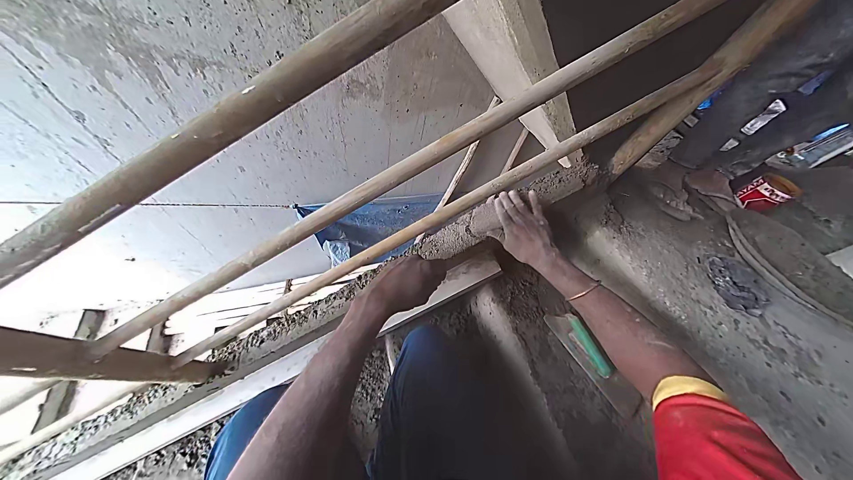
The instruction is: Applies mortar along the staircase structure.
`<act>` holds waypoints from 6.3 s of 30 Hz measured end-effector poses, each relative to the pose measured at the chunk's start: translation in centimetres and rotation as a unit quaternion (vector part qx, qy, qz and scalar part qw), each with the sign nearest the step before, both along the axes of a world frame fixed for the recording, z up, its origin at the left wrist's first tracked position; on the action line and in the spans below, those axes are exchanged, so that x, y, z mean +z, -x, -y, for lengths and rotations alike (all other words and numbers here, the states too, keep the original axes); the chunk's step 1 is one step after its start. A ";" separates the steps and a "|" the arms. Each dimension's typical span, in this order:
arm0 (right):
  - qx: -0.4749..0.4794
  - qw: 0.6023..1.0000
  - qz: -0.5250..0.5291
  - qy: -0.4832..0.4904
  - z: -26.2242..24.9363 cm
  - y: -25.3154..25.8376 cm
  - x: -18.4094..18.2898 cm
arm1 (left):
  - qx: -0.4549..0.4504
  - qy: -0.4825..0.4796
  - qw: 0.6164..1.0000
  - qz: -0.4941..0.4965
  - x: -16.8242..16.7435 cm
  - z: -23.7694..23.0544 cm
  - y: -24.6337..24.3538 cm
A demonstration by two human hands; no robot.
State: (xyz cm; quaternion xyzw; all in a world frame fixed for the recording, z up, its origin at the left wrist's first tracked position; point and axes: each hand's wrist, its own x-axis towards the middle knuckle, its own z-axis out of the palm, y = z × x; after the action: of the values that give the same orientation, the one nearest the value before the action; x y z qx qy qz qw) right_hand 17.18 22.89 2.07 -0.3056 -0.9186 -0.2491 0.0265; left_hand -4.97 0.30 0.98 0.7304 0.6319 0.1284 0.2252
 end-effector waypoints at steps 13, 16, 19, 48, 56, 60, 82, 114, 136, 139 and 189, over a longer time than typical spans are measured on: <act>0.098 0.946 -0.279 0.134 10.3 -5.1 -6.2 | 0.161 -0.176 0.772 0.589 -2.6 -3.2 -4.2; -0.140 0.920 -0.313 0.188 10.6 -10.7 -6.7 | 0.205 -0.173 0.698 0.664 -3.4 -5.7 -6.3; -0.251 0.900 -0.291 0.205 9.4 -16.6 -8.1 | 0.225 -0.183 0.630 0.721 -3.2 -8.7 -8.1; -0.428 0.860 -0.180 0.213 9.7 -23.0 -11.0 | 0.205 -0.295 0.531 0.767 -3.8 -14.1 -8.5; -0.360 0.820 -0.324 0.304 11.8 -20.2 -6.4 | 0.198 -0.289 0.541 0.765 -3.8 -13.8 -8.4; -0.189 0.653 -0.494 0.542 12.9 -16.3 -1.7 | 0.199 -0.290 0.540 0.764 -3.6 -13.8 -8.5; -0.297 0.811 -0.098 0.494 8.3 -3.7 9.2 | 0.206 -0.291 0.537 0.764 -3.7 -13.8 -8.9; -0.284 0.829 -0.048 0.480 6.3 -2.5 9.8 | 0.307 -0.260 0.479 0.780 -5.0 -10.1 -7.9; -0.249 0.769 -0.366 0.461 9.0 -12.8 8.6 | 0.224 -0.270 0.525 0.776 -3.5 -12.3 -8.9; -0.244 0.756 -0.380 0.474 9.7 -14.2 7.1 | 0.228 -0.274 0.514 0.780 -3.6 -12.5 -8.8; -0.296 0.809 -0.187 0.471 6.5 -5.7 9.9 | 0.247 -0.259 0.613 0.705 -1.9 -9.1 -10.7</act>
State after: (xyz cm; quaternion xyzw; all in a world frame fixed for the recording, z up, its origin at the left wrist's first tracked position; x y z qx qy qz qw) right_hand 22.87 16.40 11.92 -0.5784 -0.7656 0.2807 -0.0250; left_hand 5.74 9.41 -0.94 0.2592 0.3759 0.8126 0.3623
